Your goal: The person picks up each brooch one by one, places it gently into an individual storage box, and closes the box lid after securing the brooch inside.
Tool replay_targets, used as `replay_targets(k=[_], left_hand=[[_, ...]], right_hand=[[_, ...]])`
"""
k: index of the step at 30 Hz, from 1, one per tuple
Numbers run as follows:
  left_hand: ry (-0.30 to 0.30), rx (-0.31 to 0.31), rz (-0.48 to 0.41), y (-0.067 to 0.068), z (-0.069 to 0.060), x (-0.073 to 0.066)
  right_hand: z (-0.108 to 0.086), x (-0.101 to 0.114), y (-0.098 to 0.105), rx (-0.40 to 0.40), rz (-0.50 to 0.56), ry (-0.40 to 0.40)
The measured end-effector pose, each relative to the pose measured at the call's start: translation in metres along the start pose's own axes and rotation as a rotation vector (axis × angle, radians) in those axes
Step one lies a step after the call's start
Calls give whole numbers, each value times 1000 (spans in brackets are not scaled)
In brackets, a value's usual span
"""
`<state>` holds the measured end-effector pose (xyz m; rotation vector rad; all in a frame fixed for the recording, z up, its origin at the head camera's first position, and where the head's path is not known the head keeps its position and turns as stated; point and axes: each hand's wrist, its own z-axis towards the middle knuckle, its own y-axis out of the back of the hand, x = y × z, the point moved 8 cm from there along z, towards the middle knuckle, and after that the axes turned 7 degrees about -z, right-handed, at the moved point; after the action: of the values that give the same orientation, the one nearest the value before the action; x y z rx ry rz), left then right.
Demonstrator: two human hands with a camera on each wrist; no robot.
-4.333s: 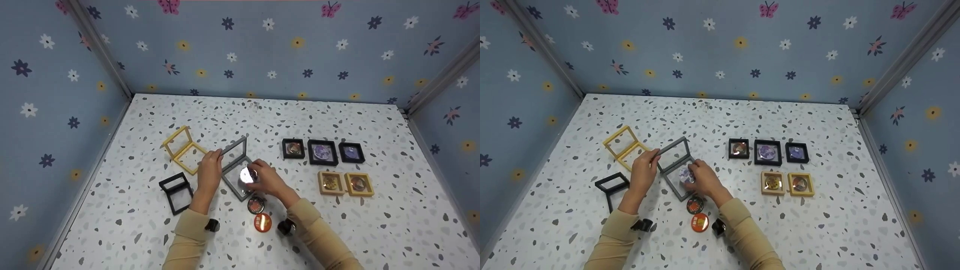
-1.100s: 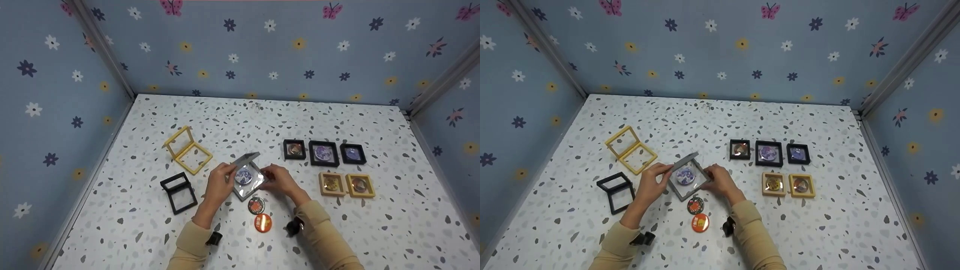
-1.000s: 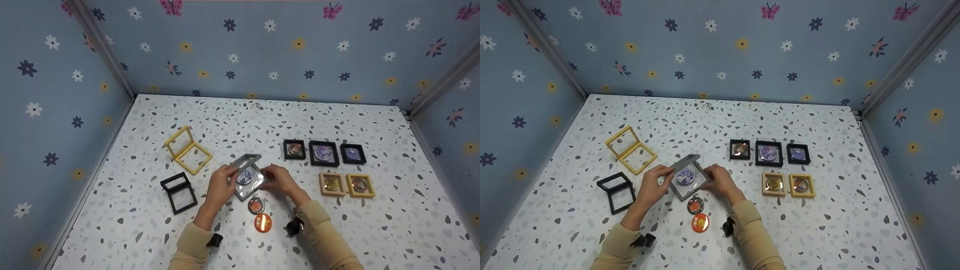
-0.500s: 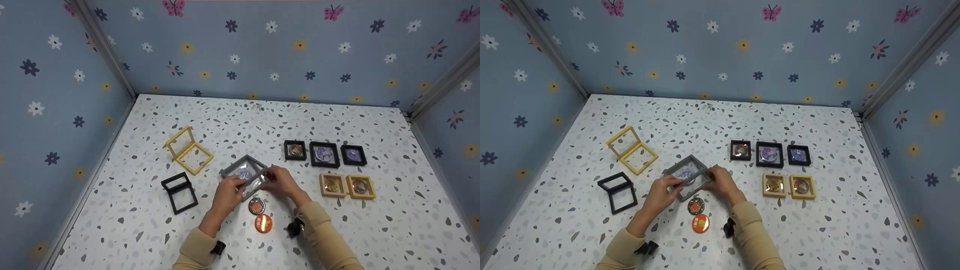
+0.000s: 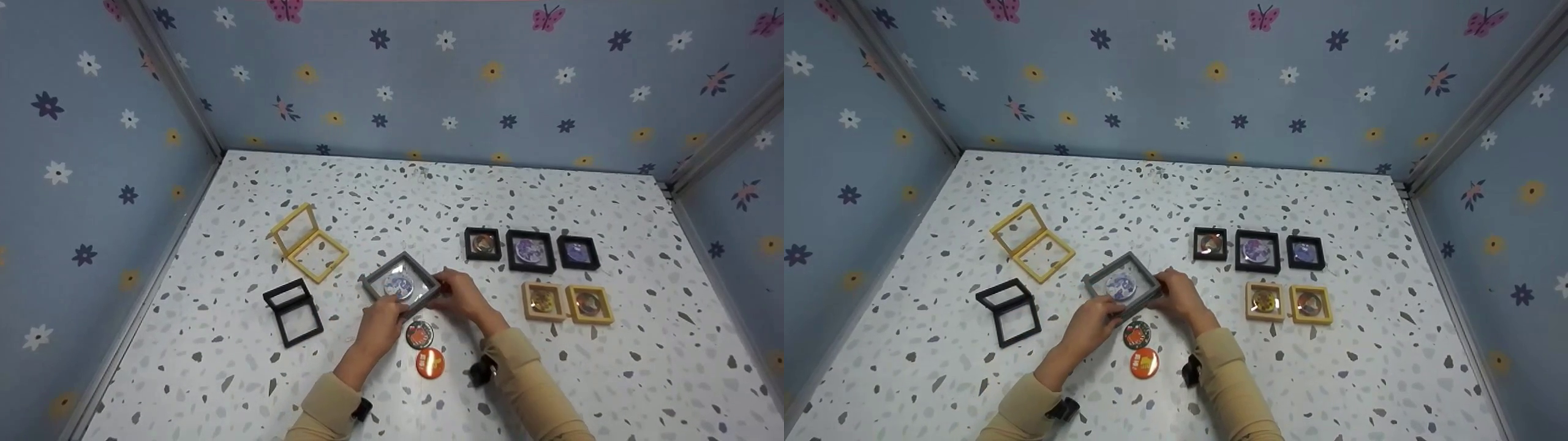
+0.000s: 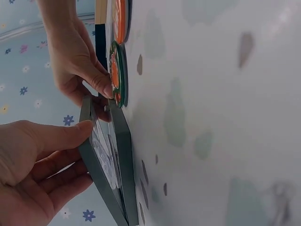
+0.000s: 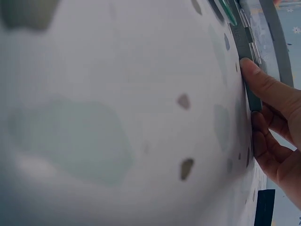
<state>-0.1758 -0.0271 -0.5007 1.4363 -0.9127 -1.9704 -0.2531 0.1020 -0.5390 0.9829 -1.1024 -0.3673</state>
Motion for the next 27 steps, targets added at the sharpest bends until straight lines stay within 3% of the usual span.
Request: replay_targets(k=[15, 27], left_hand=[[-50, 0, 133, -7, -1, -5], [-31, 28, 219, -12, 3, -9]], right_hand=[[0, 2, -1, 25, -11, 7], [0, 2, -1, 31, -19, 8]])
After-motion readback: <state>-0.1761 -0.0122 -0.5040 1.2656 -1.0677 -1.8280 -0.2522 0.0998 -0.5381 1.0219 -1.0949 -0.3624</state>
